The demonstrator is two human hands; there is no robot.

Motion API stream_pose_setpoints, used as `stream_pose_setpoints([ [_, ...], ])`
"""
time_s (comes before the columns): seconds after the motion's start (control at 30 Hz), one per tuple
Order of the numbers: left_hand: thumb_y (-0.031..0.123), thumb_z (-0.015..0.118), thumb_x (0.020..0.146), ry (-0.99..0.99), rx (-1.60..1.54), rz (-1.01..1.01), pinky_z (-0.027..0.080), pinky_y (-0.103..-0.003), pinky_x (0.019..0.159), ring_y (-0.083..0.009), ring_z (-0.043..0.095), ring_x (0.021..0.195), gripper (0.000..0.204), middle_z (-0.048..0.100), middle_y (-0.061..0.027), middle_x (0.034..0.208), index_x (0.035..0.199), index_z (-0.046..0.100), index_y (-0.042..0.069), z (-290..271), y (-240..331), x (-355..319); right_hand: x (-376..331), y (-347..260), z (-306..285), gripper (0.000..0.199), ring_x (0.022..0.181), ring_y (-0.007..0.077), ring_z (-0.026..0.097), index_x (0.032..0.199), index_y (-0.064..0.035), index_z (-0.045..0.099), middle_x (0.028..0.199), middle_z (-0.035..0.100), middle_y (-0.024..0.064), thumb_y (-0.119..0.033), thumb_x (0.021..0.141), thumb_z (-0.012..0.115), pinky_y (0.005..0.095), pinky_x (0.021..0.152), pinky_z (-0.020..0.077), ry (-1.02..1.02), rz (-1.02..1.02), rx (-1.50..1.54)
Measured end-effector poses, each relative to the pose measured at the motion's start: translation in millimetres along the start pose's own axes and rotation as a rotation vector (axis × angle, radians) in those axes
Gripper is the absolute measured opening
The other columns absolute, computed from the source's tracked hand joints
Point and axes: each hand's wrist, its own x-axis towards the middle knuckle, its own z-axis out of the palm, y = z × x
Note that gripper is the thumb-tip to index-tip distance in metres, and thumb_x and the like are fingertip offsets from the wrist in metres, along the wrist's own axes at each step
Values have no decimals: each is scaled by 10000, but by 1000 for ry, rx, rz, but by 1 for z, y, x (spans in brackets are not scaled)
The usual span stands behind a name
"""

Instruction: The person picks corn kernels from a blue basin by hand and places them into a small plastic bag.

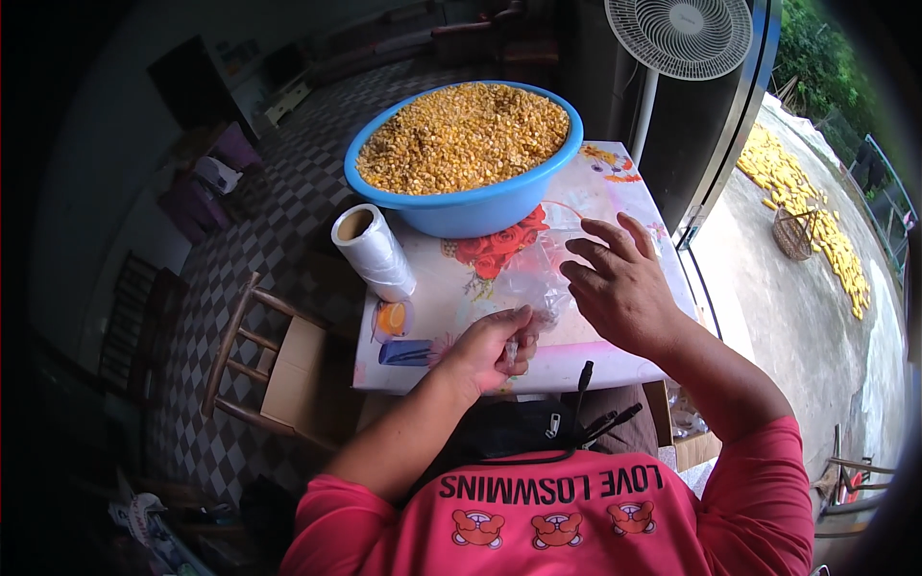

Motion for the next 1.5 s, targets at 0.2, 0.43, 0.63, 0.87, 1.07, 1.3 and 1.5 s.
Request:
stream_pose_setpoints([
  [0.2, 254, 521, 913, -49, -59, -11, 230, -188, 401, -62, 341, 492, 189, 450, 12, 667, 937, 560, 70, -5, -6, 1, -11, 14, 25, 199, 810, 264, 599, 877, -28, 561, 800, 610, 100, -147, 734, 631, 390, 786, 433, -367, -24, 182],
  [0.43, 233, 523, 911, 208, 464, 52, 270, -192, 391, -46, 370, 472, 172, 491, 11, 703, 835, 542, 80, -21, -1, 0, -24, 34, 42, 93, 726, 260, 593, 701, -111, 633, 700, 571, 74, -34, 693, 581, 362, 716, 443, -400, -162, 245],
  [0.63, 206, 506, 916, 407, 381, 334, 428, -251, 527, -101, 501, 634, 145, 496, 0, 694, 906, 558, 70, -26, 14, 2, -21, 35, 36, 63, 799, 232, 563, 660, -87, 622, 734, 564, 41, -27, 674, 607, 368, 819, 418, -488, -279, 198],
  [0.87, 189, 470, 931, 370, -205, 283, 432, -317, 573, -148, 473, 583, 120, 452, 0, 617, 890, 523, 88, -29, 20, 3, -31, 39, 38, 74, 852, 225, 569, 629, -92, 590, 727, 583, 32, -79, 699, 608, 388, 865, 405, -720, -237, 149],
  [1.07, 236, 491, 928, 387, -150, 249, 214, -204, 384, -55, 247, 394, 136, 324, 48, 530, 871, 516, 116, -22, 22, 5, -22, 50, 42, 207, 920, 229, 616, 1012, -104, 634, 942, 660, 83, -119, 822, 552, 386, 855, 450, -895, -15, 640],
  [1.3, 350, 570, 881, 353, 64, 214, 193, -202, 361, -42, 246, 388, 247, 359, 52, 566, 851, 530, 108, -14, 20, 8, -15, 41, 86, 345, 1013, 242, 579, 1194, -56, 535, 1119, 602, 134, -229, 896, 540, 333, 883, 439, -570, 314, 1001],
  [1.5, 225, 675, 814, 261, 436, 54, 168, -197, 362, -8, 242, 390, 243, 474, 18, 674, 868, 494, 72, -24, 17, -3, -29, 24, 102, 683, 1213, 352, 389, 1286, -179, 457, 1312, 443, 109, -305, 673, 731, 472, 983, 359, -585, 187, 457],
])
